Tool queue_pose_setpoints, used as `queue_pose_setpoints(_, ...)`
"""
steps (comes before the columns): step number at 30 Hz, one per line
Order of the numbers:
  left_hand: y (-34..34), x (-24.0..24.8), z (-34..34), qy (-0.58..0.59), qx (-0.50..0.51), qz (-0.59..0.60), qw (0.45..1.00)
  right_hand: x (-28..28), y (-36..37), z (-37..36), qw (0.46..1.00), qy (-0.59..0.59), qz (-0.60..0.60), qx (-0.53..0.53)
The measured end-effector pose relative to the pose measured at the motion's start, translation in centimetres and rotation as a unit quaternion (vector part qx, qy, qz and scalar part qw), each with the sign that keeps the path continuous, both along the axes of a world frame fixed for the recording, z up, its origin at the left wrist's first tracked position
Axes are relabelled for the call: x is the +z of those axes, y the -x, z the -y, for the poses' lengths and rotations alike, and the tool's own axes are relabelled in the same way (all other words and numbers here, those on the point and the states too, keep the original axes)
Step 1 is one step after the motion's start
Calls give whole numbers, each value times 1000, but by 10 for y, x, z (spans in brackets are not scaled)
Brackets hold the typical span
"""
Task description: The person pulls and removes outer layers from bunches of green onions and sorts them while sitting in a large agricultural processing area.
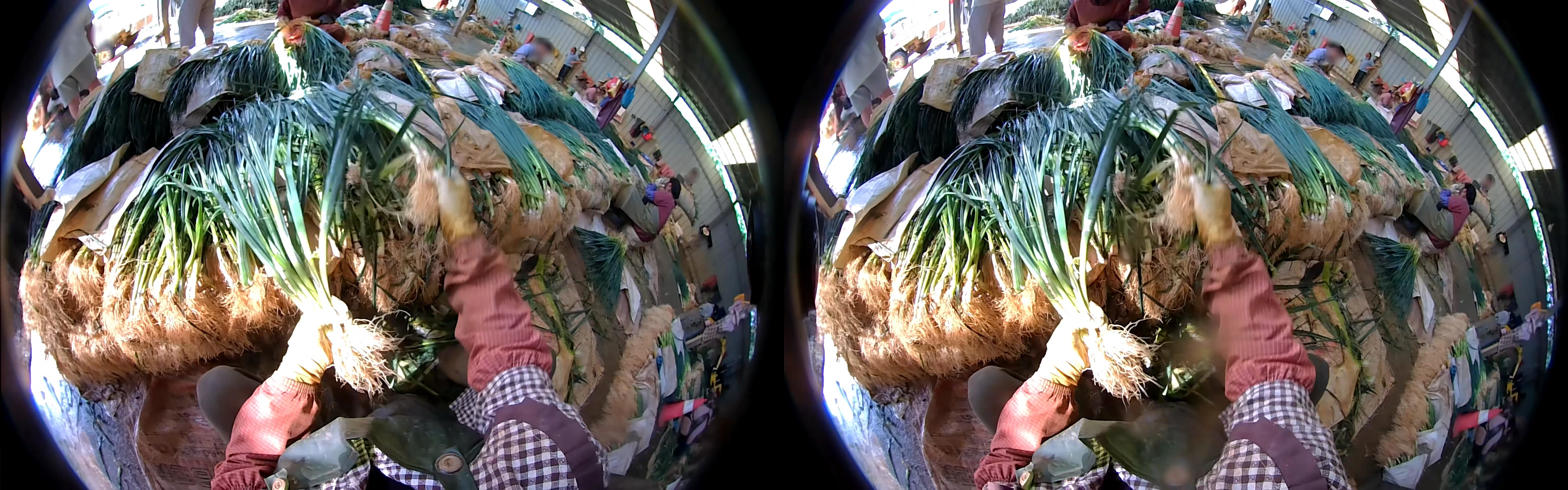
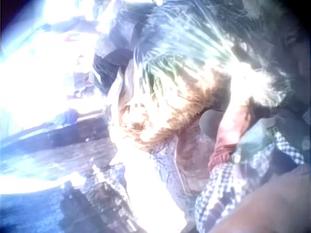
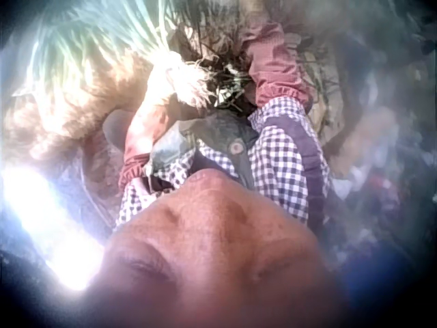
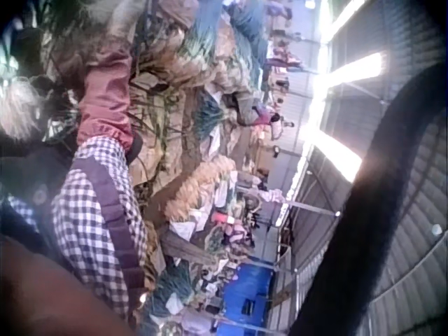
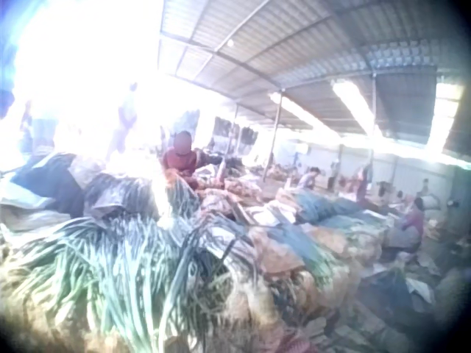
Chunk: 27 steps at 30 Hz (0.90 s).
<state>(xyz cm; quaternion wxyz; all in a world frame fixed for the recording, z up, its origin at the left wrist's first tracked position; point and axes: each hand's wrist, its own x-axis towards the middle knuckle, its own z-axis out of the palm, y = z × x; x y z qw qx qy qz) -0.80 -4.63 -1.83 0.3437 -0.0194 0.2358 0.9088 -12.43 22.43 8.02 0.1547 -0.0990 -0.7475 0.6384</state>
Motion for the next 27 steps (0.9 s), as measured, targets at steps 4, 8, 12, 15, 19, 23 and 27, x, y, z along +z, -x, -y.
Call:
queue_pose_setpoints(4, 1, 9, -23, 2, 46, 5, 999, -86, -60, -15, 959, -207, 187, 43)
queue_pose_setpoints(8, -3, 15, -19, 40, 54, 31, 997, -99, -91, -6, 963, -57, 261, 40)
queue_pose_setpoints(12, -5, 14, -21, 66, 38, -5, 997, -70, -86, -6, 854, -487, -99, -155)
queue_pose_setpoints(15, -9, 20, -27, 151, 14, -58, 987, -56, -80, 34, 866, -496, 63, -24)
queue_pose_setpoints(19, -8, 25, -38, 251, -14, -79, 965, -93, -52, 35, 871, -448, 196, -53)
queue_pose_setpoints(23, -4, 6, -39, 293, 55, -81, 951, -74, -89, 71, 954, -252, 162, -19)
queue_pose_setpoints(27, -8, 6, -58, 316, 72, -29, 946, -115, -127, 83, 992, -93, 40, 78)
